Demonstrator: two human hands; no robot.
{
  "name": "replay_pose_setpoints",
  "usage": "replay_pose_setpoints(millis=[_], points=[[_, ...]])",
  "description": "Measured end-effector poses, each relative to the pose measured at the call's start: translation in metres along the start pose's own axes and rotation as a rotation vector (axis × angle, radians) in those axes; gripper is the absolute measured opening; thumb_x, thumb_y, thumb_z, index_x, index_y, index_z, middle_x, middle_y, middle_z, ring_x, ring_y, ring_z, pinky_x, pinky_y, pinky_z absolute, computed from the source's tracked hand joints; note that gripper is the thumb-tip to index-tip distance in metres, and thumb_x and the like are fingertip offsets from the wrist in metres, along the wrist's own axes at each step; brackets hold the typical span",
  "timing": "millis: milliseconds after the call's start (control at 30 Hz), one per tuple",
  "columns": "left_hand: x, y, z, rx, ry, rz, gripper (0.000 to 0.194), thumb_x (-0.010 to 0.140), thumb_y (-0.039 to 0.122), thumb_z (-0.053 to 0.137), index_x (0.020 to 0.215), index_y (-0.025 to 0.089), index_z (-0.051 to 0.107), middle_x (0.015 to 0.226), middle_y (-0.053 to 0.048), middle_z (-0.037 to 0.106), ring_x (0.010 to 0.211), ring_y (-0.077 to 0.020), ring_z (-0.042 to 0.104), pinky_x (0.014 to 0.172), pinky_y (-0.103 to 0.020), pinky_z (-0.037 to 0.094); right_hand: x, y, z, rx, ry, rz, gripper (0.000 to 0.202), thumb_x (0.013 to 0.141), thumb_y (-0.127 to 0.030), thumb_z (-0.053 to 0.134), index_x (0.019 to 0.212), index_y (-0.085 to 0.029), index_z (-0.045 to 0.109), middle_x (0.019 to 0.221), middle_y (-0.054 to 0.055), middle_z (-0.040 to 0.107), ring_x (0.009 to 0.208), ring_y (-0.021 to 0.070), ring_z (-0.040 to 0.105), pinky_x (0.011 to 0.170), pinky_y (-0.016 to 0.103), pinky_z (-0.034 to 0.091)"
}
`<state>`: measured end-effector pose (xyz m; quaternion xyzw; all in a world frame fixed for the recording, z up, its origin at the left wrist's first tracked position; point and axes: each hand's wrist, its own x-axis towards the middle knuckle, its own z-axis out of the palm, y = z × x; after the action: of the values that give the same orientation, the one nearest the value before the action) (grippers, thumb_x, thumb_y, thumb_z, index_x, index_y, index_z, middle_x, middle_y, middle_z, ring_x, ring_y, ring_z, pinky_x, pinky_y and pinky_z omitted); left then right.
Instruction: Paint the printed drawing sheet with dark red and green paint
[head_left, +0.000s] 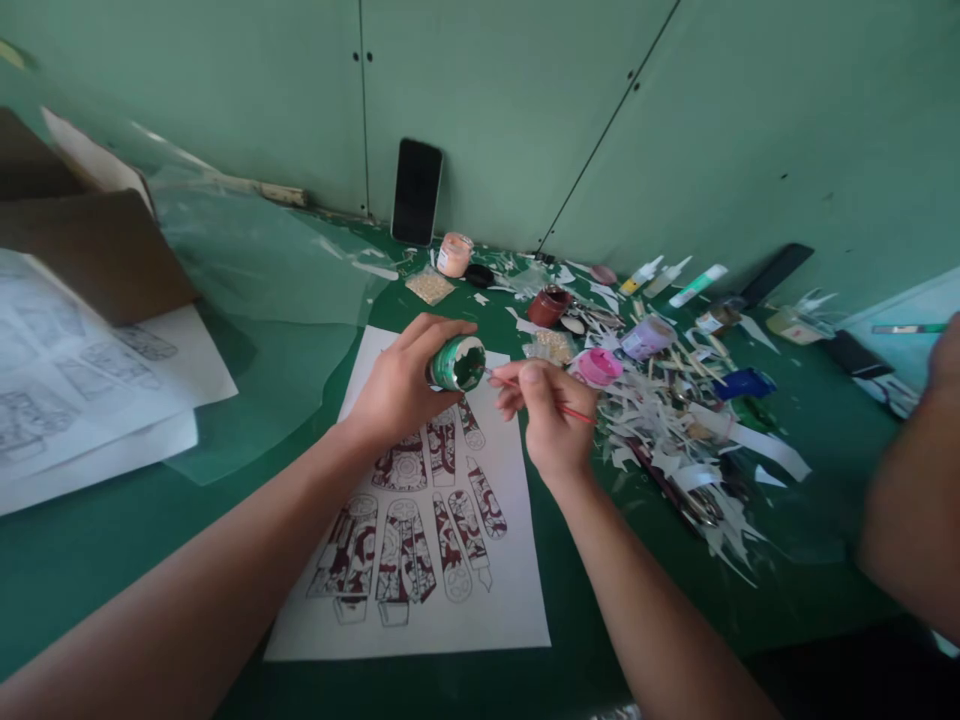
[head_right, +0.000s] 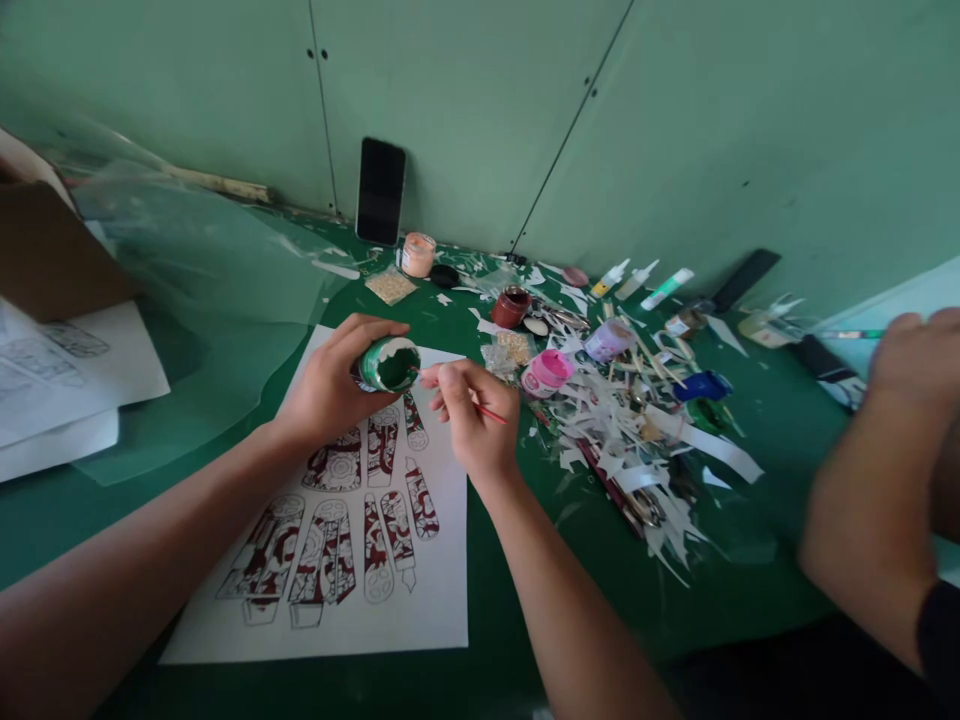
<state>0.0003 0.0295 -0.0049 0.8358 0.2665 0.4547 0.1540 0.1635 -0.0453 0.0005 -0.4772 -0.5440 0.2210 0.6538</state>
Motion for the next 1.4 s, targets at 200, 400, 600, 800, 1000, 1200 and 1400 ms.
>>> replay_pose_setpoints(millis=[200, 400, 600, 800, 1000, 1200, 1400], points=[[0.000, -0.002, 0.001, 0.001, 0.030, 0.007, 0.060, 0.068, 0.002, 0.075, 0.123, 0.019, 0.057, 0.120, -0.006, 0.064, 0.111, -0.0219, 0.063, 0.089, -0.030, 0.054, 0.002, 0.005, -0.008, 0.118, 0.121, 0.007, 0.034, 0.087, -0.049, 0.059, 0.069, -0.022, 0.069, 0.057, -0.003, 0.065, 0.044, 0.0087, 0.059, 0.038, 0.021, 0.047], [0.002, -0.007, 0.003, -0.034, 0.208, -0.075, 0.053, 0.069, 0.013, 0.079, 0.118, 0.020, 0.059, 0.115, -0.004, 0.066, 0.108, -0.0229, 0.065, 0.094, -0.035, 0.054, 0.006, 0.019, -0.004, 0.008, 0.078, 0.163, 0.044, 0.083, -0.056, 0.062, 0.057, -0.021, 0.059, 0.044, -0.005, 0.053, 0.037, 0.0072, 0.051, 0.039, 0.020, 0.044], [0.005, -0.008, 0.002, -0.092, 0.287, -0.207, 0.048, 0.070, 0.017, 0.078, 0.114, 0.020, 0.059, 0.119, -0.005, 0.067, 0.111, -0.0249, 0.065, 0.101, -0.039, 0.053, 0.006, 0.025, 0.002, -0.149, -0.022, 0.326, 0.046, 0.078, -0.056, 0.067, 0.051, -0.020, 0.054, 0.041, -0.004, 0.053, 0.035, 0.0068, 0.047, 0.037, 0.020, 0.037], [0.005, -0.009, 0.002, -0.090, 0.290, -0.230, 0.047, 0.070, 0.019, 0.078, 0.114, 0.021, 0.059, 0.118, -0.004, 0.067, 0.110, -0.0254, 0.065, 0.100, -0.040, 0.054, 0.007, 0.023, 0.002, -0.167, -0.040, 0.347, 0.045, 0.077, -0.054, 0.068, 0.050, -0.021, 0.054, 0.041, -0.003, 0.055, 0.035, 0.0076, 0.047, 0.038, 0.021, 0.036], [0.005, -0.009, 0.003, -0.081, 0.290, -0.236, 0.049, 0.069, 0.021, 0.079, 0.114, 0.020, 0.059, 0.118, -0.005, 0.068, 0.109, -0.0252, 0.065, 0.099, -0.039, 0.055, 0.007, 0.026, 0.002, -0.187, -0.071, 0.317, 0.043, 0.080, -0.050, 0.066, 0.051, -0.020, 0.056, 0.042, -0.003, 0.057, 0.036, 0.0079, 0.048, 0.041, 0.021, 0.037], [0.005, -0.010, 0.004, -0.085, 0.298, -0.239, 0.048, 0.070, 0.020, 0.078, 0.114, 0.020, 0.060, 0.117, -0.005, 0.068, 0.108, -0.0255, 0.066, 0.099, -0.041, 0.054, 0.007, 0.027, 0.001, -0.196, -0.060, 0.317, 0.042, 0.081, -0.047, 0.064, 0.051, -0.020, 0.056, 0.042, -0.003, 0.057, 0.036, 0.0074, 0.047, 0.041, 0.021, 0.036], [0.005, -0.009, 0.004, -0.091, 0.293, -0.232, 0.048, 0.070, 0.021, 0.078, 0.114, 0.020, 0.060, 0.119, -0.005, 0.068, 0.109, -0.0250, 0.065, 0.098, -0.038, 0.055, 0.007, 0.027, 0.002, -0.195, -0.049, 0.339, 0.041, 0.080, -0.047, 0.066, 0.051, -0.020, 0.056, 0.042, -0.003, 0.057, 0.036, 0.0078, 0.046, 0.041, 0.022, 0.035]])
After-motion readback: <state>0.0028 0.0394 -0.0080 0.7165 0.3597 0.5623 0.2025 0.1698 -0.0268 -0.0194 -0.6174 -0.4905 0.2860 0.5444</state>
